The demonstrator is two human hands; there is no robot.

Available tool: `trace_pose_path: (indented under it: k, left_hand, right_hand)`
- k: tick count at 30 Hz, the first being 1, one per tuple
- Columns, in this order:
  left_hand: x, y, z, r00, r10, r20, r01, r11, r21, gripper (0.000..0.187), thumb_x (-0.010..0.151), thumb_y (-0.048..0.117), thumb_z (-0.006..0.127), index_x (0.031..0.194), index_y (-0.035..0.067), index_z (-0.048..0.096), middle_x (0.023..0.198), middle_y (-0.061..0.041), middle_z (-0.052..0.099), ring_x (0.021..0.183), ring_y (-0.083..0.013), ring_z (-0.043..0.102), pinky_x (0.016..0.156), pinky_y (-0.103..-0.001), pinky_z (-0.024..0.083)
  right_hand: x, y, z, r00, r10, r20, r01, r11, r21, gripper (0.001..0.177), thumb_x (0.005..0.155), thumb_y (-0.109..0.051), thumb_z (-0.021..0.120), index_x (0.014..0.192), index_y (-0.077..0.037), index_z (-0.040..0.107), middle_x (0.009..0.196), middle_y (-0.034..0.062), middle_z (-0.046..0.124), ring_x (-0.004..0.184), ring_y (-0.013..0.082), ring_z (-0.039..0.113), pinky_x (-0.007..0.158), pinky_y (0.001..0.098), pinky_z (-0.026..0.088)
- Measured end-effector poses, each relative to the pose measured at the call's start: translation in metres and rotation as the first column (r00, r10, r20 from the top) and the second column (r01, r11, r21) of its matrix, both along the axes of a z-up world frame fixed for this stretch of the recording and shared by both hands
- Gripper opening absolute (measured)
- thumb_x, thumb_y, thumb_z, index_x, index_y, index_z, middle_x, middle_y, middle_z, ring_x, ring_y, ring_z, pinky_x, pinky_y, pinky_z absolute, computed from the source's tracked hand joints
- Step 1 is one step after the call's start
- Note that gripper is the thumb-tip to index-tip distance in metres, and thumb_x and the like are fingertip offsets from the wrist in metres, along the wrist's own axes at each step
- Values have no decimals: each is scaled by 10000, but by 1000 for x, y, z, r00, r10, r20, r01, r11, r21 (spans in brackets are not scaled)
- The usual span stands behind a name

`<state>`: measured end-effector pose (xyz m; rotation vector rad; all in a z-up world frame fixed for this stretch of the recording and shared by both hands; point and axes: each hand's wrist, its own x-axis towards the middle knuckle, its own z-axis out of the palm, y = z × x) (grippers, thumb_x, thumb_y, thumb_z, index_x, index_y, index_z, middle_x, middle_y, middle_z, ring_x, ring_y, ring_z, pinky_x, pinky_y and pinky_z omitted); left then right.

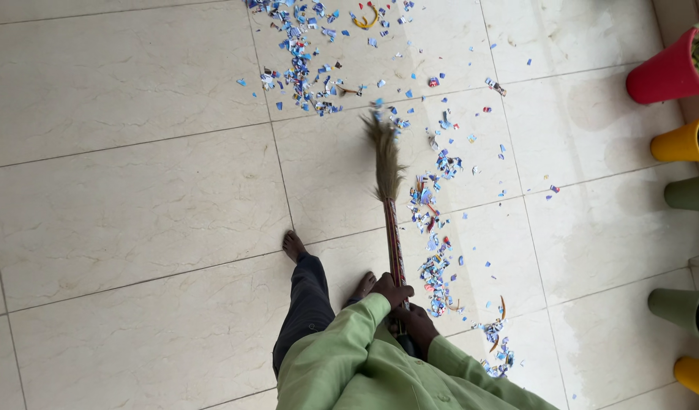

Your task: The person sweeps confetti and debris across the floor using a broom.

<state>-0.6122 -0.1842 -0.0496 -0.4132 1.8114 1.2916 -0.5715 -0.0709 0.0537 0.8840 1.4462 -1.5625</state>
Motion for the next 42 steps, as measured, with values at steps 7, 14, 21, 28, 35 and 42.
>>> trace_pose_path:
  k: [7,14,21,28,35,42]
  left_hand:
    - [-38,-76,49,971,229,-65,-227,973,49,720,713,458,780,1170,-33,521,1114,-260,690,971,-351,713,841,-422,575]
    - [-75,-175,13,805,582,-112,-582,812,37,674,686,404,808,1099,-62,550,997,-238,722,847,-323,735,738,-411,601]
    - [-100,-226,-36,825,563,47,-553,822,-137,608,671,398,803,1000,-88,646,887,-227,732,729,-322,731,670,-443,607]
    - [-114,-150,-39,989,147,24,-145,987,-67,832,657,506,824,1170,-109,597,1098,-287,701,954,-355,723,828,-417,593]
    - [-112,-123,9,999,2,-43,1,997,83,819,667,544,796,1160,-70,571,1123,-254,680,1029,-349,684,882,-418,556]
    - [-147,-168,39,958,263,-111,-249,960,125,699,699,455,770,1159,-30,564,1070,-232,683,970,-336,698,850,-415,558]
  right_hand:
    - [-43,-50,3,976,175,-131,-187,979,-81,198,873,-152,663,957,26,646,728,84,670,589,159,634,558,305,520]
    - [-122,-152,7,892,420,-169,-438,895,-87,223,874,-167,697,992,17,649,747,97,677,578,176,652,532,325,550]
    - [-159,-203,-23,886,461,-44,-463,884,-61,271,866,-173,741,962,74,684,747,98,681,581,188,652,516,349,551]
    - [-130,-162,-3,998,38,56,-39,999,23,228,898,-163,671,934,63,664,725,115,663,578,198,629,529,336,531]
    - [-107,-139,27,995,-75,-58,76,997,10,180,894,-140,642,941,33,629,705,104,648,585,185,613,560,326,504]
    - [-146,-146,0,971,128,-204,-143,988,-59,173,881,-132,653,966,18,639,729,80,664,597,168,621,545,316,505]
